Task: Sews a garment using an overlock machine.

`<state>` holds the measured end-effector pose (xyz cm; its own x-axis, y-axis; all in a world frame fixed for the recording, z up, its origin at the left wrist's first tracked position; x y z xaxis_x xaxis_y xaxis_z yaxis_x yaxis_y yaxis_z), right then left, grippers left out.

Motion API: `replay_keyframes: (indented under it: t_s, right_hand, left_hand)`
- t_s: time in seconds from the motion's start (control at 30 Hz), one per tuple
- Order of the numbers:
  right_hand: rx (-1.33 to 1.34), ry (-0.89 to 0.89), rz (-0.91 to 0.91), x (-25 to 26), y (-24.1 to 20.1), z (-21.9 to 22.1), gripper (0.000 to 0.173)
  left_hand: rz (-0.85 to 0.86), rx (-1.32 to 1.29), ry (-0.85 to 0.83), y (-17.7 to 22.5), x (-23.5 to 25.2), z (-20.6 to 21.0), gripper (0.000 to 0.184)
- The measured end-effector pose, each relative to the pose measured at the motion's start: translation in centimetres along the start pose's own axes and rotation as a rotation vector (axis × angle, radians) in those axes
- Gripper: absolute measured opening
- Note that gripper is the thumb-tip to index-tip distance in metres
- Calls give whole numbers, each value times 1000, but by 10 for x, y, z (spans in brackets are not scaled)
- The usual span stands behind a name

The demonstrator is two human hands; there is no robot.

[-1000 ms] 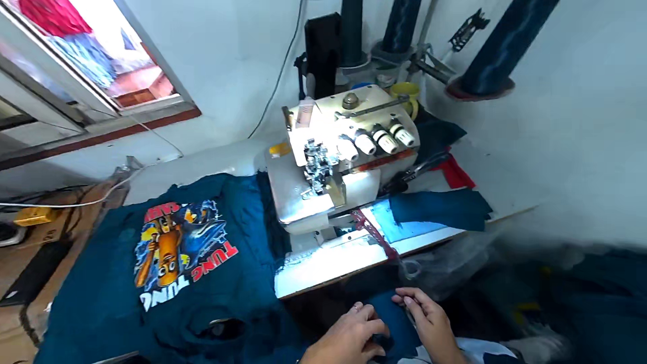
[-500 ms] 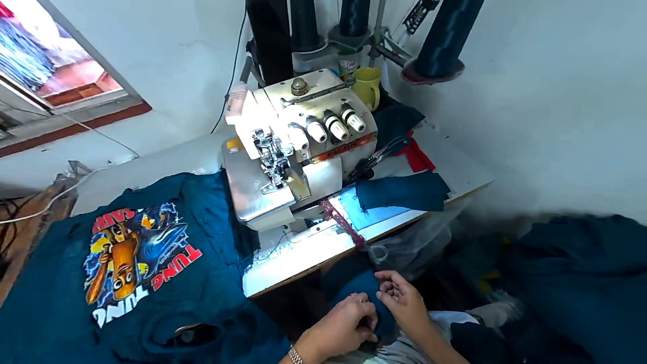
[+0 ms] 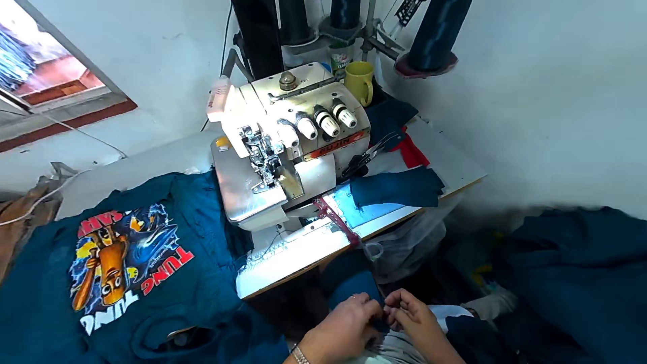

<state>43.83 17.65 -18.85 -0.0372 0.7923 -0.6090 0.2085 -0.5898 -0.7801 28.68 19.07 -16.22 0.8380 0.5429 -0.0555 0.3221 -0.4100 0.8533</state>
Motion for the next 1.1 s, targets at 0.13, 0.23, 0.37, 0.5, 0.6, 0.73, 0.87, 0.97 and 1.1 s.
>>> replay_keyframes:
  t_s: [0.13,0.23,0.37,0.5,0.6,0.73,0.87,0.97,1.1]
  right_hand:
    - [49,12,-4,2,0,-2,16]
    - [30,25,-36,-1,0,-2,14]
    - [-191,-6,-102,-7,-4,4,15]
    - [-288,-15,-185,-11,-10,13,15]
    - [-289,4,-184,-11,-13,16,15]
    - [-324,28,-185,-15,-20,25,14]
    - [-297,73,-227,-10,-14,31,11]
    - [-280,74,-243,-7,-12,32,11]
    - [-277,38,-224,-10,-13,28,11]
  left_hand:
    - [-69,180,-134,15,7,8,22]
    - [-31,-9,93,-1,-3,-8,17]
    - [-42,-404,320,-32,-19,-12,14]
    - [-16,-603,414,-41,-24,-7,9]
    - [-1,-625,448,-43,-25,-6,8]
    - [16,-560,455,-40,-22,-7,7]
    - [36,-535,444,-38,-21,-7,7]
    - [19,-486,461,-43,-25,-11,9]
    - [-253,-510,718,-61,-44,-25,14]
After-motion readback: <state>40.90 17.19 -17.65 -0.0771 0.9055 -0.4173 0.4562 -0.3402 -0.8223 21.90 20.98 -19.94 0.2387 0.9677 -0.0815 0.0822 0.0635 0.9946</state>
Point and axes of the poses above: each hand's wrist, its own x-axis towards the middle knuckle, its own z-axis out of the palm, y = z × x, the point moved 6 cm from there along x, towards the middle knuckle, and after that the axes turned 14 degrees about z, right-handed, at the moved point
